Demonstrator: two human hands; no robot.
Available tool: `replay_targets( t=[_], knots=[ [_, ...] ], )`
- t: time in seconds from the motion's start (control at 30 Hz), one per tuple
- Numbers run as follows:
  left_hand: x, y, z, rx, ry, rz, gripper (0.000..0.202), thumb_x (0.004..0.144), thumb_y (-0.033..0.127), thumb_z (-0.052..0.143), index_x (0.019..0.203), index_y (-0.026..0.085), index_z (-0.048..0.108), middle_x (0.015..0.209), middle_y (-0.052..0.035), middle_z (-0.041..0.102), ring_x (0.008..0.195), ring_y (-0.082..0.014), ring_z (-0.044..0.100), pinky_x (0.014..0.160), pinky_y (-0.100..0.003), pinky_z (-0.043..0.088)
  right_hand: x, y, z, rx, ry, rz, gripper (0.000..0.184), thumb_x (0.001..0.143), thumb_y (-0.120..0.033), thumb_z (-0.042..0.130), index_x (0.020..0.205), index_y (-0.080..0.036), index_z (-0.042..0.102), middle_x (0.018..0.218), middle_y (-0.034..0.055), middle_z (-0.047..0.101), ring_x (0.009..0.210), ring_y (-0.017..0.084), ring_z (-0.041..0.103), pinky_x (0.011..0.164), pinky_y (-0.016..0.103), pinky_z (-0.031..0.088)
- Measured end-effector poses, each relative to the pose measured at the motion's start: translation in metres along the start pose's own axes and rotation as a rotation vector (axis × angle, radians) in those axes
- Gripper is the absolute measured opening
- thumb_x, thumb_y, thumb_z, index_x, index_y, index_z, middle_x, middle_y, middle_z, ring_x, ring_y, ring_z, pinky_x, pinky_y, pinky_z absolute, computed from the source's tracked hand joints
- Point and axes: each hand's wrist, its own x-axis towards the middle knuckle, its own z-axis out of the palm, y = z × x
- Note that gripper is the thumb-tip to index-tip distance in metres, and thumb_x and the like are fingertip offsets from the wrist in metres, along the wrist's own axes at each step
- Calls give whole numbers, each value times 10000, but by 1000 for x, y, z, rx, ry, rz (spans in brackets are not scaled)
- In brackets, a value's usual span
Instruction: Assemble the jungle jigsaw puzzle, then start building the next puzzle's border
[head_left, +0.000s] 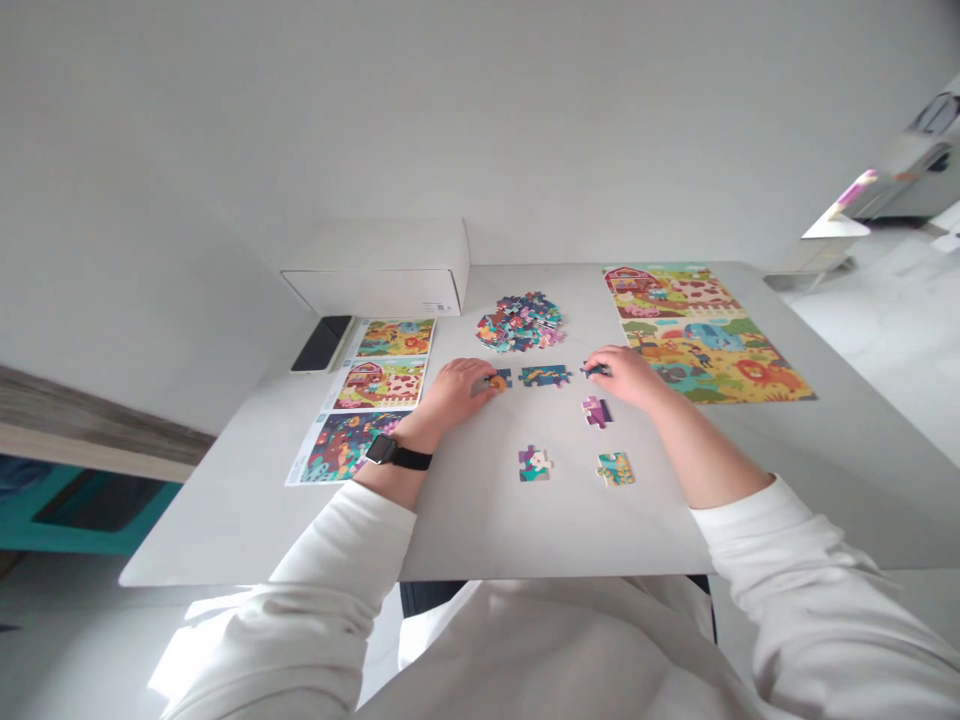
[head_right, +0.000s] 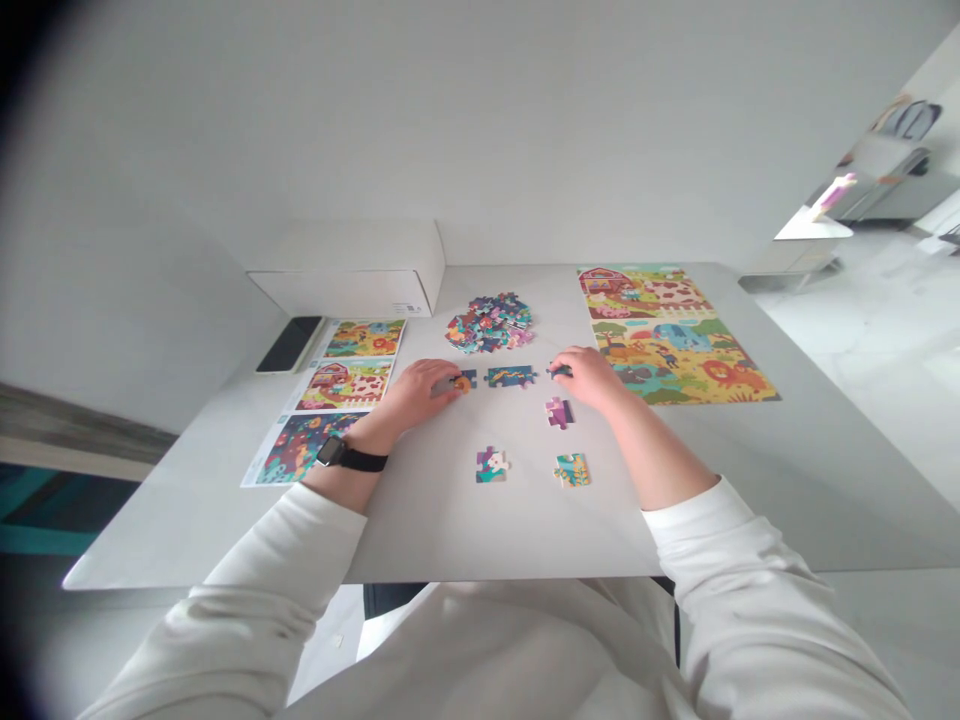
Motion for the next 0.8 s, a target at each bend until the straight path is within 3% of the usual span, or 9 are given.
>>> replay_targets(
  t=[0.5, 0.8],
  knots=[
    [3, 6, 2, -3, 16, 5, 255, 1004, 338, 649, 1202, 252, 784, 1300, -98, 790, 1263, -301, 701, 1177, -499, 508, -1, 6, -12, 89, -49, -31, 139, 853, -158, 740, 898, -273, 803, 1111, 44, 833, 1072, 271, 760, 1022, 412, 562],
    [2, 4, 1, -20, 3, -8, 271, 1001, 326, 656, 1236, 247, 765, 1332, -93, 782, 1282, -301, 692, 1181, -483, 496, 10, -7, -27, 116, 63, 22, 161, 927, -255, 700, 1025, -278, 825, 1175, 56, 824, 1119, 275, 753, 1049, 429, 556]
  ],
)
